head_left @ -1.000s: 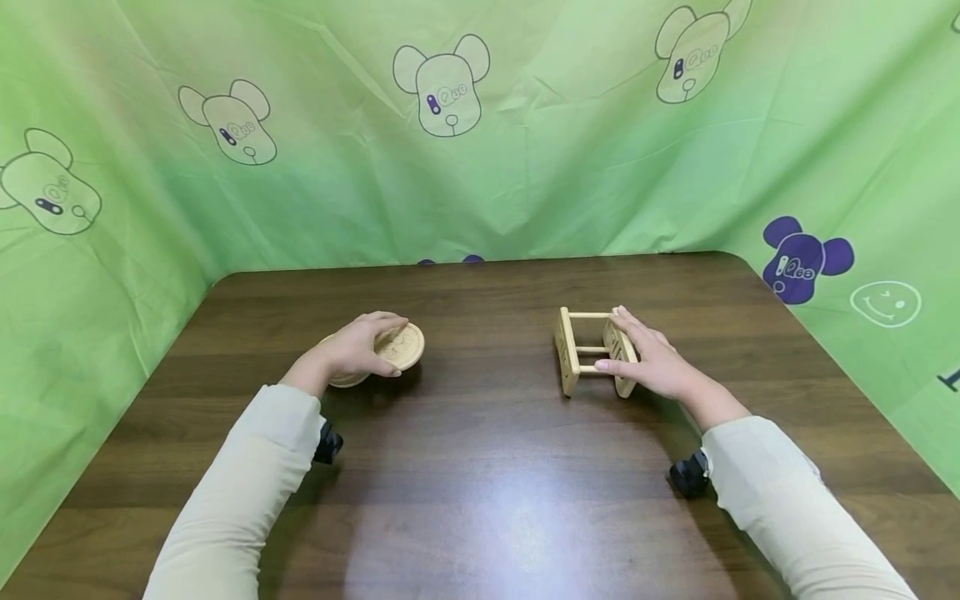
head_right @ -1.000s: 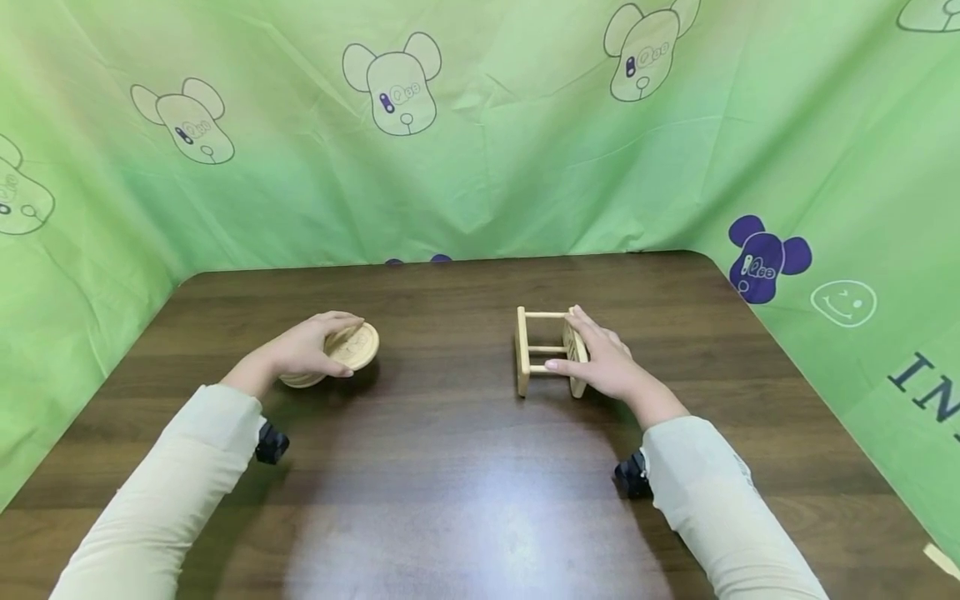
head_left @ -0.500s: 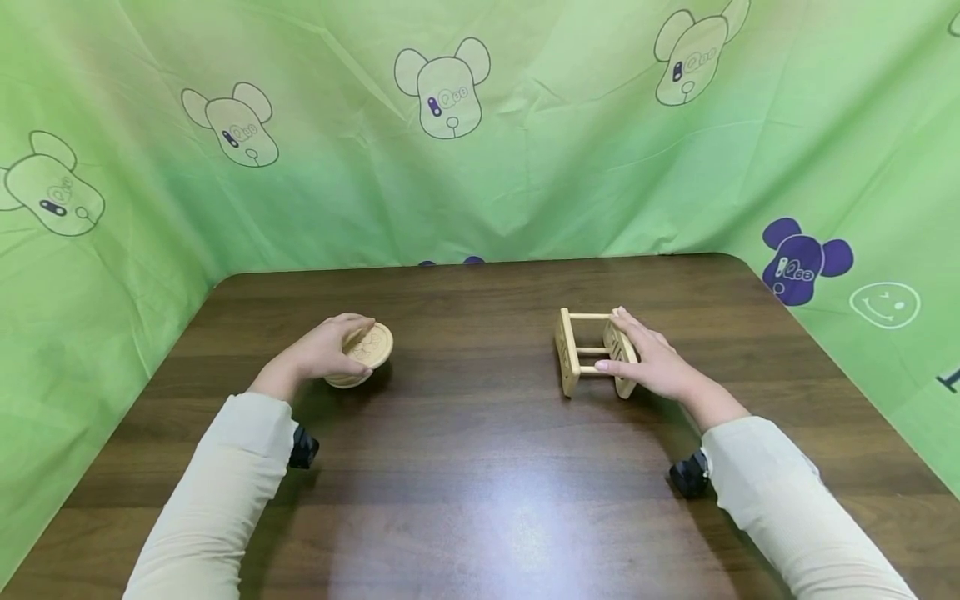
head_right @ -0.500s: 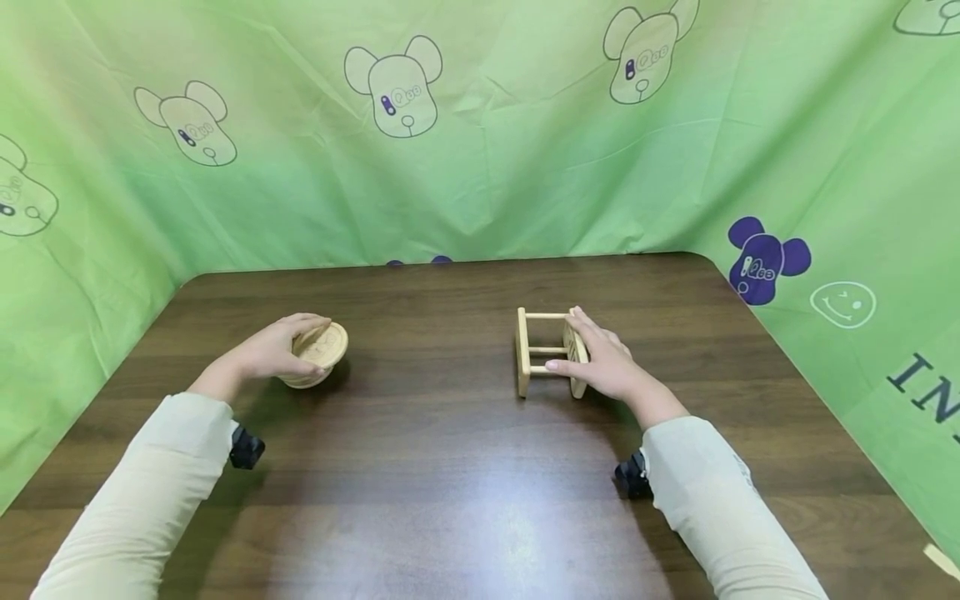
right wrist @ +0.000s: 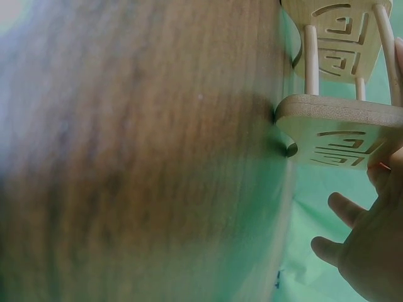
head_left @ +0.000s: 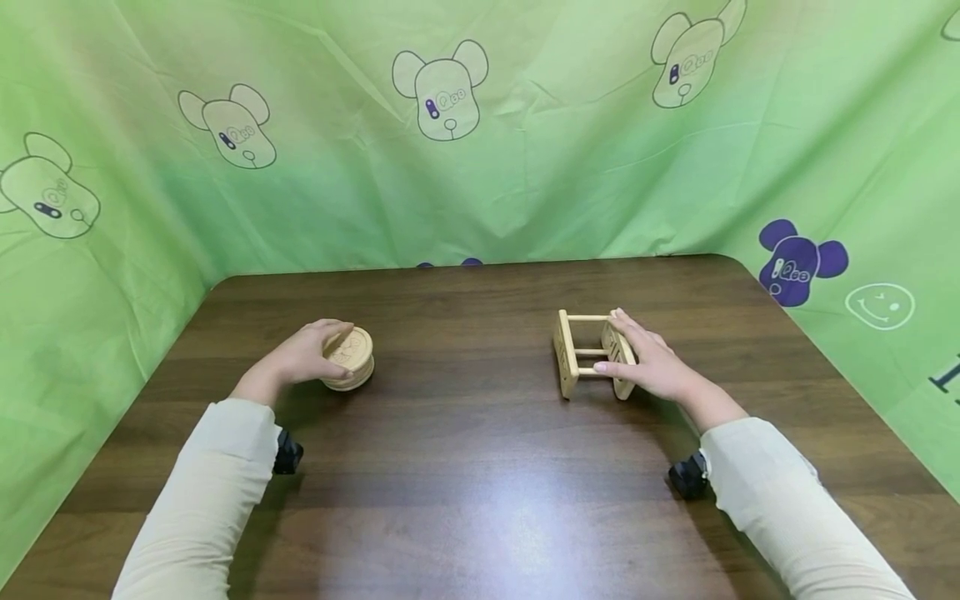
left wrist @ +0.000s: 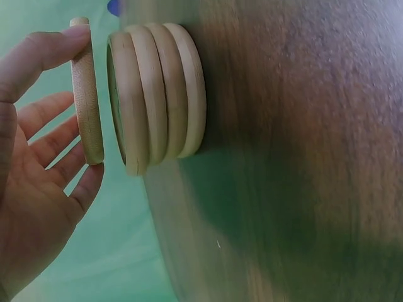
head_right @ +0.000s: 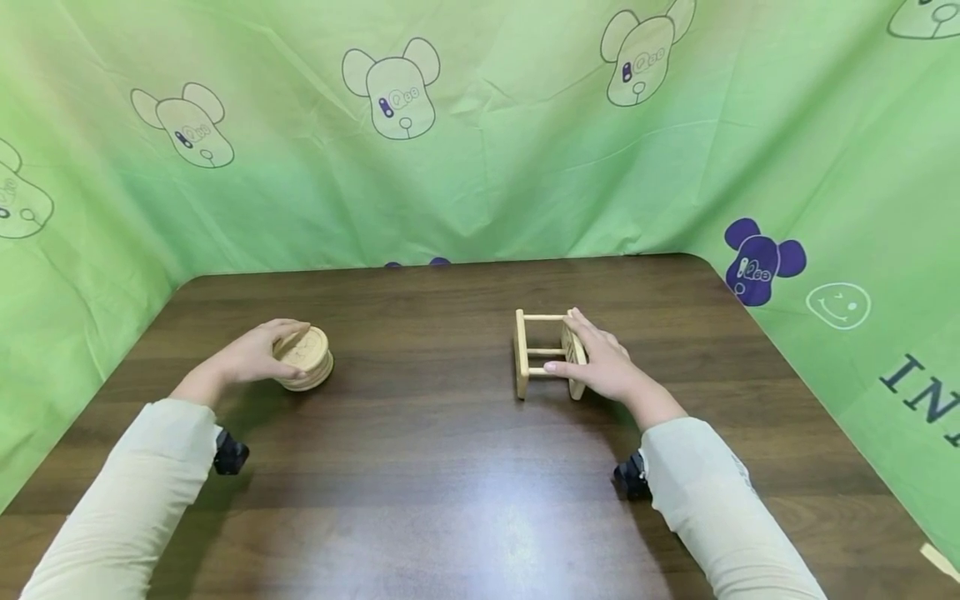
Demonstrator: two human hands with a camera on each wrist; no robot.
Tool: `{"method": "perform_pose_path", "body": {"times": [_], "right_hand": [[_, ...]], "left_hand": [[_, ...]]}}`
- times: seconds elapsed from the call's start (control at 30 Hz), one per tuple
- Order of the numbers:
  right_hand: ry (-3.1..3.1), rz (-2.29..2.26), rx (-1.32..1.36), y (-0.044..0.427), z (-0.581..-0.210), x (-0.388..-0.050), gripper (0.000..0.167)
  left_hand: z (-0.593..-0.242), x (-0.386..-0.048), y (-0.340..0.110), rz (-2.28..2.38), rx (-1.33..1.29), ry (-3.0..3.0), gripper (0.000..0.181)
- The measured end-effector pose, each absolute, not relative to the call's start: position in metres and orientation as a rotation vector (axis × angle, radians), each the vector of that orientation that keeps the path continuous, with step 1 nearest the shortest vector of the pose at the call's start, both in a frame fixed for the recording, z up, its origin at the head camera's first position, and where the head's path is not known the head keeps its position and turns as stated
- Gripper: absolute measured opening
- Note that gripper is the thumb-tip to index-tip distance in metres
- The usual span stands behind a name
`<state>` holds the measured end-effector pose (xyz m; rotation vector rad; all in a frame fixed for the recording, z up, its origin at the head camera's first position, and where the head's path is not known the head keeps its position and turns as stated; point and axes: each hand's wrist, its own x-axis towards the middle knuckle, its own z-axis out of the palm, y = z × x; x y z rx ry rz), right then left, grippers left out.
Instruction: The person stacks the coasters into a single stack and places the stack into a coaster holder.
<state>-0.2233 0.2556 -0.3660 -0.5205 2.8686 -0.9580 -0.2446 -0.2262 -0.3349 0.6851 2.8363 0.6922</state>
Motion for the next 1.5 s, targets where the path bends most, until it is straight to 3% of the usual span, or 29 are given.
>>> {"method": "perform_pose_path", "body": {"times": [1.5], "right_hand": [[2.875, -0.894, -0.504, 0.252, -0.357, -0.219, 0.082]], "left_hand": [[-0.337, -0.241, -0.239, 0.714, 0.544, 2.759, 0.075]]}}
